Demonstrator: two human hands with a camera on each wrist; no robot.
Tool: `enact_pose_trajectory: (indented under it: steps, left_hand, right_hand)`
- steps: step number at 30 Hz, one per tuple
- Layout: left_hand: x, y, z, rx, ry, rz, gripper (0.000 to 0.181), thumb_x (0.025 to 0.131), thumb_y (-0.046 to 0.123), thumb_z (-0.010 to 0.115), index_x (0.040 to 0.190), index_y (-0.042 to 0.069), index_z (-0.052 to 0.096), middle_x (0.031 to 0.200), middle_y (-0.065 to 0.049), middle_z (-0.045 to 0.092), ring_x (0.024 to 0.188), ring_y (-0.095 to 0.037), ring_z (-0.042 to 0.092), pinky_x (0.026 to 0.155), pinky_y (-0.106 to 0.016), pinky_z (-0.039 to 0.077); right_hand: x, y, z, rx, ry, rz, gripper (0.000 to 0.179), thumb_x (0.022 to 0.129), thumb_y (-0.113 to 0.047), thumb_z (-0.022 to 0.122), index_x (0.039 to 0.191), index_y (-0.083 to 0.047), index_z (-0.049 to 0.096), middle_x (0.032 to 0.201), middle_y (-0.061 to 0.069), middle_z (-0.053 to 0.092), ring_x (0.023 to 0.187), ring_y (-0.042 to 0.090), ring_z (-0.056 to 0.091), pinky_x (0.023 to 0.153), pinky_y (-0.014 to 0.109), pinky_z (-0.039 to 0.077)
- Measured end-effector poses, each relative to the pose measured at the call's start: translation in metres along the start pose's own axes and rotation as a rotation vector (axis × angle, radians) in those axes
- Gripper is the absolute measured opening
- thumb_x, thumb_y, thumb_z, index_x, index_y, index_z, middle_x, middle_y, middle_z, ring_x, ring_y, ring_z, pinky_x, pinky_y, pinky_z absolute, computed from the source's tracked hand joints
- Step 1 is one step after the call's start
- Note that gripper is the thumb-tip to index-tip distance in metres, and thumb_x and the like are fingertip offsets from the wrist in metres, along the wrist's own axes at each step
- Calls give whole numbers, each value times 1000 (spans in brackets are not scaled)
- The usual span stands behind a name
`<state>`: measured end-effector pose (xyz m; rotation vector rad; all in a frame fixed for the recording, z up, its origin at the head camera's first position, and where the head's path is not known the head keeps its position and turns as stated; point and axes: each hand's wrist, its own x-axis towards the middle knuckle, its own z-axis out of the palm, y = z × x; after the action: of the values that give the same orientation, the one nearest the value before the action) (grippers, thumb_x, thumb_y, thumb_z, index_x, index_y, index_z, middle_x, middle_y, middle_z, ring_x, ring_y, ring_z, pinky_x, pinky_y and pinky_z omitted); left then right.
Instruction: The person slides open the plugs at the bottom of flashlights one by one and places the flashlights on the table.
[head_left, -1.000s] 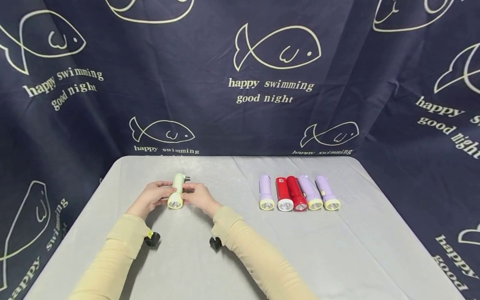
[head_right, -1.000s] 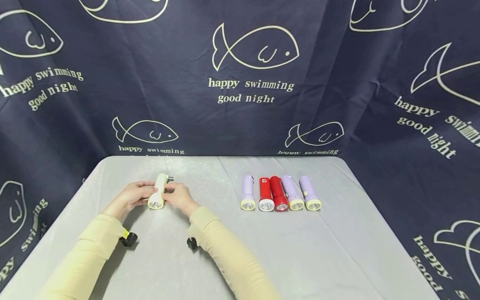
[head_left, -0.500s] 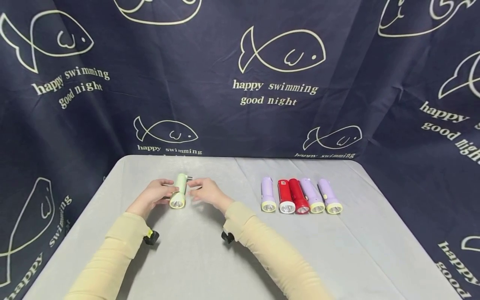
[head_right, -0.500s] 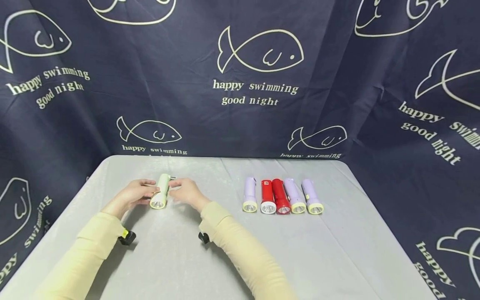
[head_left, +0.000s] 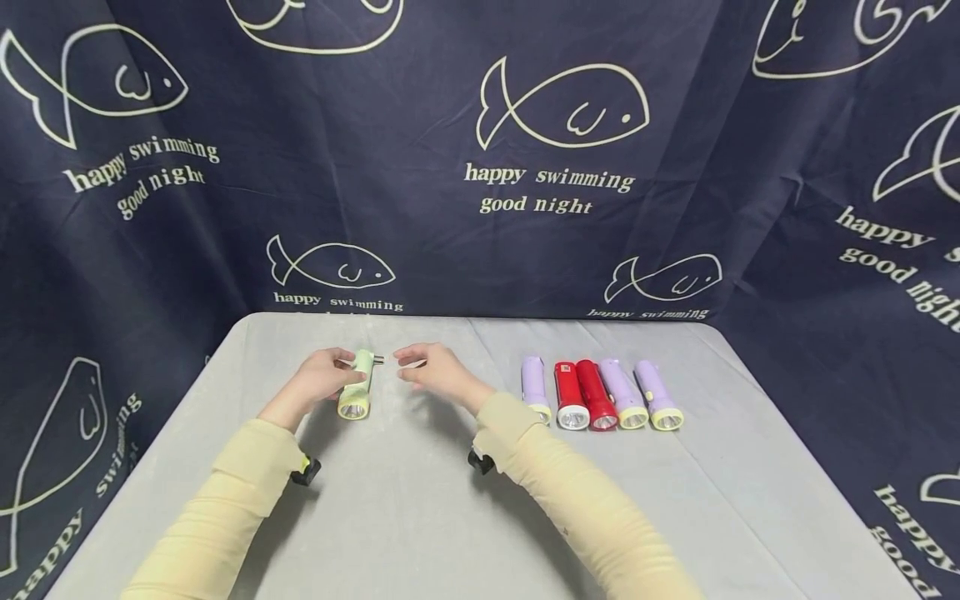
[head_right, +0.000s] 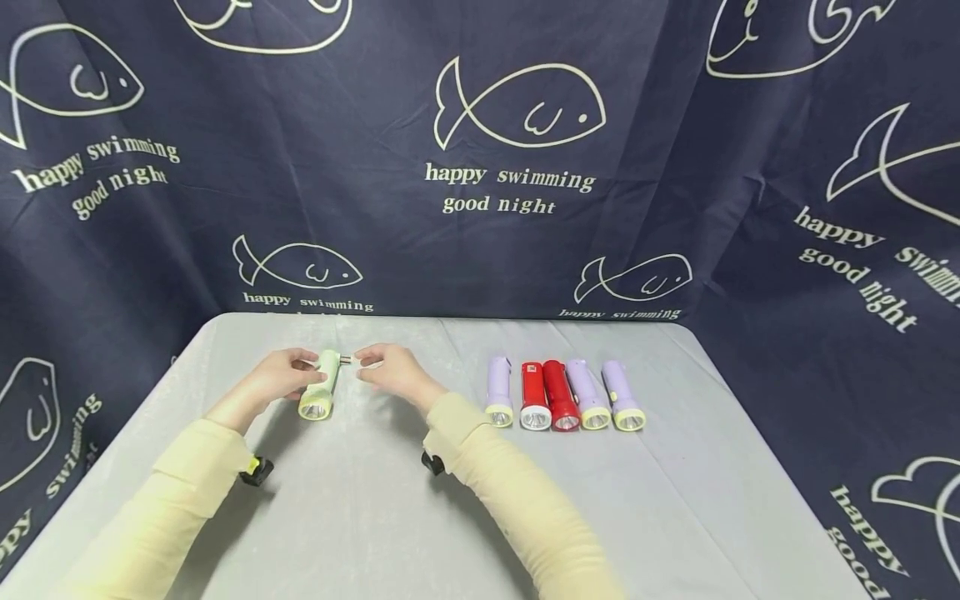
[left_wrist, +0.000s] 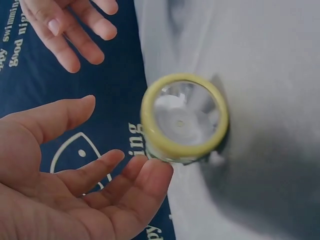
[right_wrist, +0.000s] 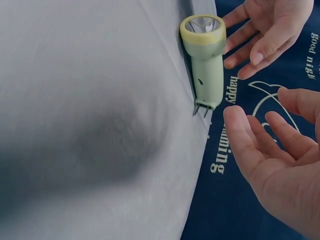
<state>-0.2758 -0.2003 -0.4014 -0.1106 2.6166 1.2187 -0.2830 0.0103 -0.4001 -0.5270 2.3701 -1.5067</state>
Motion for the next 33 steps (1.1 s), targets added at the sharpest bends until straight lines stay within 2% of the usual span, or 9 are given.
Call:
enact_pose_trajectory:
  steps: [7,13,17,20,26,33]
  left_hand:
    - [-7,18,-1,25,19,33,58,86,21,64,132,-7,44,125,-27,51,107,-35,56,83,-40,54]
    - [-13,31,1,49,36,100,58,85,24,66,132,-5,47,124,-26,54,107,-35,56,87,-41,51]
    - [-16,36,4,63,38,147,57,85,24,67,131,-4,49,124,-26,56,110,-37,55,92,-45,48]
    - [-19,42,7,69,25,158,56,84,25,68,131,-1,49,125,-24,56,113,-37,55,94,-46,47]
    - [-26,55,15,55,22,216,54,83,24,69,129,0,52,122,-21,59,112,-36,57,92,-44,49]
    - [-31,69,27,62,34,299,50,82,23,70,124,1,56,116,-19,63,105,-34,61,86,-42,51]
  right_hand:
    - [-5,0,-17,-25,6,-7,34,87,-6,63,120,-2,62,111,17,66,93,20,66,72,26,57]
    - [-11,-1,-32,-109,14,-28,33,87,-6,63,120,-5,63,109,15,67,91,19,66,69,24,56]
    - [-14,0,-42,-122,10,-42,33,87,-8,63,120,-6,63,111,16,67,90,18,67,69,25,56]
    - [-18,-1,-48,-124,8,-44,33,88,-10,63,121,-7,63,111,15,67,91,18,67,73,30,57]
    - [-31,-5,-64,-142,16,-37,33,89,-13,64,121,-8,63,114,15,66,93,18,67,74,33,57]
    - [-43,-4,-87,-50,35,-13,34,89,-13,63,122,-7,62,116,15,65,99,27,65,76,33,57]
